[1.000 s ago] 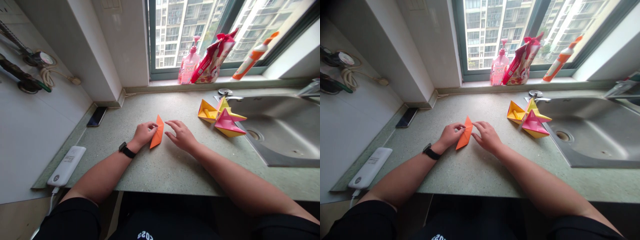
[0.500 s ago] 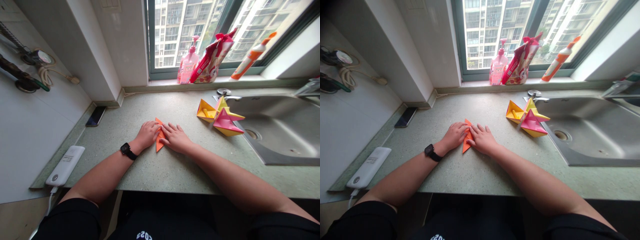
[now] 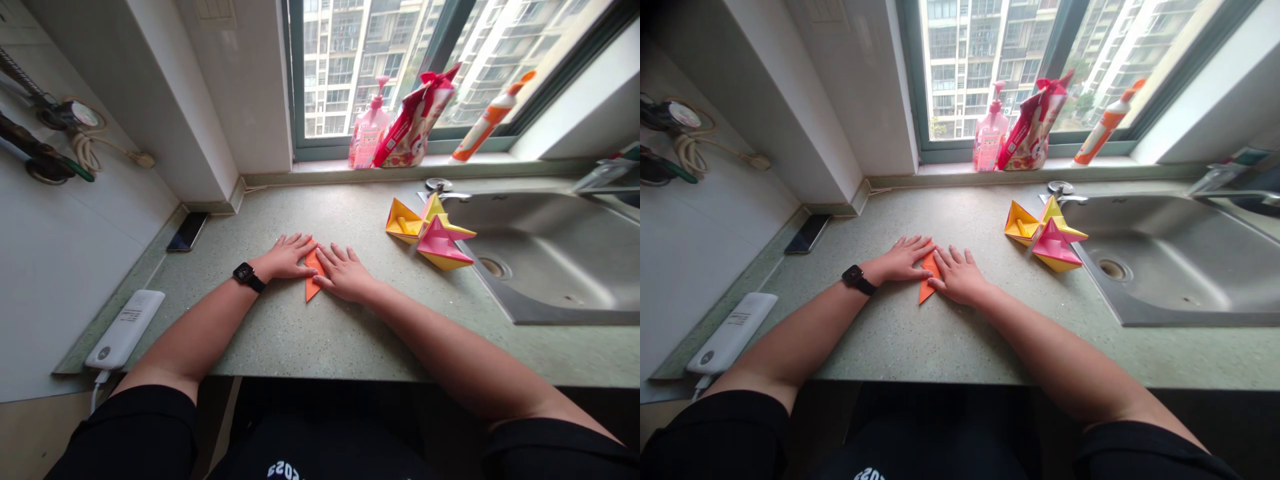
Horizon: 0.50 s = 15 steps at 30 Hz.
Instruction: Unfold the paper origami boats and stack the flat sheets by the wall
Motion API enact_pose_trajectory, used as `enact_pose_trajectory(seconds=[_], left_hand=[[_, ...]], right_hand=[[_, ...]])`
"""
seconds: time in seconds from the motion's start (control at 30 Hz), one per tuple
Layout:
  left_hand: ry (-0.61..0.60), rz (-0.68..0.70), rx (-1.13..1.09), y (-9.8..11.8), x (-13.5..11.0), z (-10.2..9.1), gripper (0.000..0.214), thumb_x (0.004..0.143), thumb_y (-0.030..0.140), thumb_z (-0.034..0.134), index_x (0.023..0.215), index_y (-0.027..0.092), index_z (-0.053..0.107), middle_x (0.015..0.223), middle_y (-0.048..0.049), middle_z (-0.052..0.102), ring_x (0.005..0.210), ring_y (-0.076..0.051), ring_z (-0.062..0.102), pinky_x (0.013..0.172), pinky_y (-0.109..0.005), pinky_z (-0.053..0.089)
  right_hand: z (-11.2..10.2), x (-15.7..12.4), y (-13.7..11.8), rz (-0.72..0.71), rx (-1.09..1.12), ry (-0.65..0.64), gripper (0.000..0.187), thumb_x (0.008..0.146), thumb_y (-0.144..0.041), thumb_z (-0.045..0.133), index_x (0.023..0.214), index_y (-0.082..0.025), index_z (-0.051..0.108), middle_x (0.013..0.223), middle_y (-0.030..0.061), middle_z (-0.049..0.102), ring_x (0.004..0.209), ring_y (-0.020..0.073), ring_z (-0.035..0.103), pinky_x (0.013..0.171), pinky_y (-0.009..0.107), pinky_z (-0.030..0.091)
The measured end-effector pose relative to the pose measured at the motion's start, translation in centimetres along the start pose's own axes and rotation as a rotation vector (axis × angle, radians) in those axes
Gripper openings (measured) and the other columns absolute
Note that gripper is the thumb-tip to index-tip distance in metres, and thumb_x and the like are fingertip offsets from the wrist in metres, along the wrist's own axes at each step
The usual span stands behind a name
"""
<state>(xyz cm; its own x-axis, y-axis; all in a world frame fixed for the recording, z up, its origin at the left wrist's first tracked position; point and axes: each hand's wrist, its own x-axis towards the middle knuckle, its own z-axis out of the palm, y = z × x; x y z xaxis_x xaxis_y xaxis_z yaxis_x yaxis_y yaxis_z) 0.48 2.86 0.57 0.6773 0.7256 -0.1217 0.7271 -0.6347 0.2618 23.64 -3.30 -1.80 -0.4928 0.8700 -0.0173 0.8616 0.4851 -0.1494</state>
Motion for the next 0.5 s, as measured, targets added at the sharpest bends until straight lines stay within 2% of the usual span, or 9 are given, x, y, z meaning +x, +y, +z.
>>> enact_pose_trajectory(seconds=[0.17,0.3,0.4,0.5], left_hand=[[-0.018,-0.007,-0.002,0.0,0.0,-0.2,0.092,0.1,0.075,0.057,0.177,0.03,0.032,0.185,-0.0115,0.022,0.172,-0.04,0.016,0.136,-0.067,0.006],[-0.03,-0.006,-0.001,0.0,0.1,-0.2,0.096,0.099,0.077,0.057,0.177,0.029,0.032,0.185,-0.0125,0.02,0.172,-0.041,0.014,0.136,-0.067,0.006],[-0.049,-0.01,-0.003,0.0,0.3,-0.4,0.098,0.099,0.08,0.054,0.177,0.027,0.03,0.185,-0.013,0.019,0.173,-0.041,0.014,0.136,-0.067,0.007],[-0.105,-0.034,0.028,0.1,0.4,-0.7,0.097,0.102,0.081,0.043,0.179,0.027,0.023,0.186,-0.0111,0.014,0.173,-0.039,0.01,0.137,-0.066,0.004]], right_hand=[[-0.2,-0.7,-1.0,0.012,-0.01,0.017,0.079,0.108,-0.064,0.043,0.173,-0.018,0.044,0.182,0.0162,0.031,0.167,0.0483,0.029,0.13,0.077,0.029],[-0.6,-1.4,-2.2,-0.001,-0.055,0.051,0.073,0.108,-0.058,0.05,0.167,-0.015,0.052,0.176,0.0208,0.043,0.163,0.0499,0.038,0.129,0.078,0.028],[-1.0,-1.9,-3.3,-0.012,-0.115,0.051,0.068,0.109,-0.051,0.051,0.163,-0.01,0.056,0.171,0.0239,0.048,0.161,0.049,0.041,0.13,0.078,0.028],[-1.2,-2.6,-4.5,-0.021,-0.176,0.041,0.068,0.111,-0.047,0.05,0.161,-0.001,0.056,0.168,0.0281,0.049,0.161,0.0473,0.043,0.132,0.074,0.028]])
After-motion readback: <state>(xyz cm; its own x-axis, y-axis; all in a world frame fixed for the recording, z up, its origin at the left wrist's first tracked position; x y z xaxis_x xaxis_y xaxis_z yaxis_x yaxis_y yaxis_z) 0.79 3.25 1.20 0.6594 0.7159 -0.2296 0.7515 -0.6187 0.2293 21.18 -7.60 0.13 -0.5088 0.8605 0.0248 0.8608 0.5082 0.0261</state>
